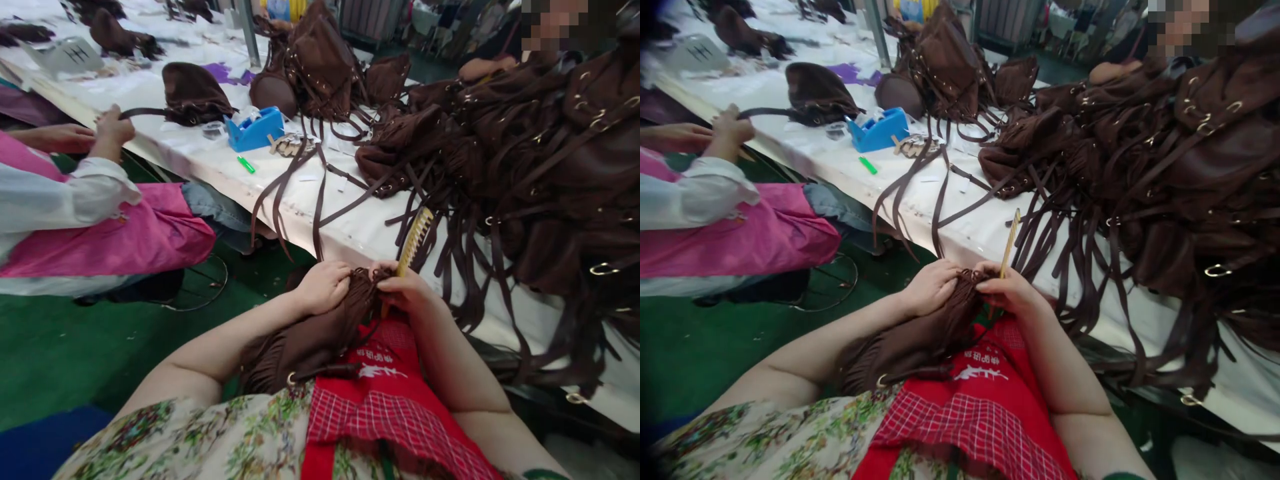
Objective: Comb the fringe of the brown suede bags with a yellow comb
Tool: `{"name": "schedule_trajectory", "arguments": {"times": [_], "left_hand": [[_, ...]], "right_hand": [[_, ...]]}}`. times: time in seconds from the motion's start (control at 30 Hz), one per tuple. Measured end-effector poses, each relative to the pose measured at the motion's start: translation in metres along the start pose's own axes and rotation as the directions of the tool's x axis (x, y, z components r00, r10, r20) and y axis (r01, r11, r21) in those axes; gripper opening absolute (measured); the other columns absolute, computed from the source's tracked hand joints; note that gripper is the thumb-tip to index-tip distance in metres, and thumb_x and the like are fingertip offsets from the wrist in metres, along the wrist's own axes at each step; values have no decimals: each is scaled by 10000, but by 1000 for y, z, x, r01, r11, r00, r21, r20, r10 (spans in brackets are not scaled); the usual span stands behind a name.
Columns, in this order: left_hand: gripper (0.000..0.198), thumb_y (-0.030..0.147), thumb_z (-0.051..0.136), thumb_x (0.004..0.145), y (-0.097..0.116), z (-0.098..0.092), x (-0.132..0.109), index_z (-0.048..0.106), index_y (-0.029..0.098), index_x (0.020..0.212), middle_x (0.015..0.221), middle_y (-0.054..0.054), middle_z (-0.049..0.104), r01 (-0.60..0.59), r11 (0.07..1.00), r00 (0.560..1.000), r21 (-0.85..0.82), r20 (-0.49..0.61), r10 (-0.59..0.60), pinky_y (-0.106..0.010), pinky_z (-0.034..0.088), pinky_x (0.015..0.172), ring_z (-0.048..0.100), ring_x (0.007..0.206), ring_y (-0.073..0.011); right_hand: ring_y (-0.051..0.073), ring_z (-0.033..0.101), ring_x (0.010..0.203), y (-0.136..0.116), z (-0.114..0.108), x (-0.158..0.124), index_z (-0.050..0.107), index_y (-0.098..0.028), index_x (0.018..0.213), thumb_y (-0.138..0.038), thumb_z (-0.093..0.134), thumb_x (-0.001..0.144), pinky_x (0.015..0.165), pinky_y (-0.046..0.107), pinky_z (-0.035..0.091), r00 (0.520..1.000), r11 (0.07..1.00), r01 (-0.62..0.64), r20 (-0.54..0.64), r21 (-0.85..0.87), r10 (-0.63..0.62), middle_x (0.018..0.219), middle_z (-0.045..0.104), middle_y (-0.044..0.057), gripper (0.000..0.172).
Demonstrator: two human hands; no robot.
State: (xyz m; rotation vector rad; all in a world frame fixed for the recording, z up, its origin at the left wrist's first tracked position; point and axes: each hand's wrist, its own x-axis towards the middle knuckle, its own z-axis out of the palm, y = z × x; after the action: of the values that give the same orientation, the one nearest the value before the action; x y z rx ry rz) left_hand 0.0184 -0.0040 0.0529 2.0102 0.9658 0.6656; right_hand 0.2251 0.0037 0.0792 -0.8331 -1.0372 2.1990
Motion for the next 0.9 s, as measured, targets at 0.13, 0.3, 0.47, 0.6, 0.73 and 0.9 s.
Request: {"name": "schedule_trajectory", "arguments": {"times": [0.13, 0.3, 0.47, 0.6, 0.73, 0.9], "left_hand": [[298, 205, 426, 809, -7, 20, -8, 652, 122, 983, 1064, -119, 655, -14, 991, 999, -136, -37, 10, -438, 404, 988, 553, 1041, -260], [327, 315, 526, 824, -12, 9, -5, 648, 93, 1029, 998, -102, 684, 200, 727, 953, -656, 303, 12, -385, 479, 898, 624, 945, -241], [326, 417, 609, 822, -2, 10, -2, 685, 123, 942, 915, -84, 699, 240, 692, 917, -680, 394, 69, -340, 491, 881, 631, 892, -208], [397, 462, 533, 867, -8, 14, -5, 664, 112, 1001, 946, -86, 686, 275, 659, 955, -700, 276, -105, -342, 480, 878, 615, 896, -202], [366, 427, 601, 817, -7, 15, -7, 669, 110, 986, 966, -63, 674, 333, 670, 943, -664, 226, -245, -342, 470, 876, 593, 917, -206], [243, 389, 618, 799, 4, 15, 2, 682, 207, 946, 963, -11, 665, 355, 742, 935, -569, 227, -273, -333, 514, 798, 621, 898, -207]], "right_hand": [[63, 492, 495, 7, -10, 14, 614, -147, 744, -143, 680, 605, 340, 118, 326, 997, 997, 20, -74, 73, -15, 695, 600, -4, 154], [36, 391, 420, 18, -15, 33, 580, -148, 698, -162, 594, 609, 272, 111, 160, 994, 981, 11, 109, 195, -33, 765, 626, 22, 91], [41, 414, 466, 19, -22, 37, 588, -138, 706, -153, 601, 633, 294, 130, 186, 992, 991, 91, 81, 97, -99, 1032, 659, 97, 76], [15, 375, 453, 21, -26, 26, 598, -147, 748, -162, 667, 683, 342, 148, 224, 978, 979, 195, -68, -60, -199, 1067, 631, 64, 96], [16, 311, 402, 28, -21, 10, 597, -167, 772, -285, 730, 688, 349, 157, 184, 980, 977, 158, -97, -143, -173, 738, 577, -26, 197], [52, 361, 432, 46, -27, 12, 609, -197, 773, -431, 740, 634, 408, 173, 271, 996, 956, 45, -66, -290, -67, 582, 469, -62, 301]]}}
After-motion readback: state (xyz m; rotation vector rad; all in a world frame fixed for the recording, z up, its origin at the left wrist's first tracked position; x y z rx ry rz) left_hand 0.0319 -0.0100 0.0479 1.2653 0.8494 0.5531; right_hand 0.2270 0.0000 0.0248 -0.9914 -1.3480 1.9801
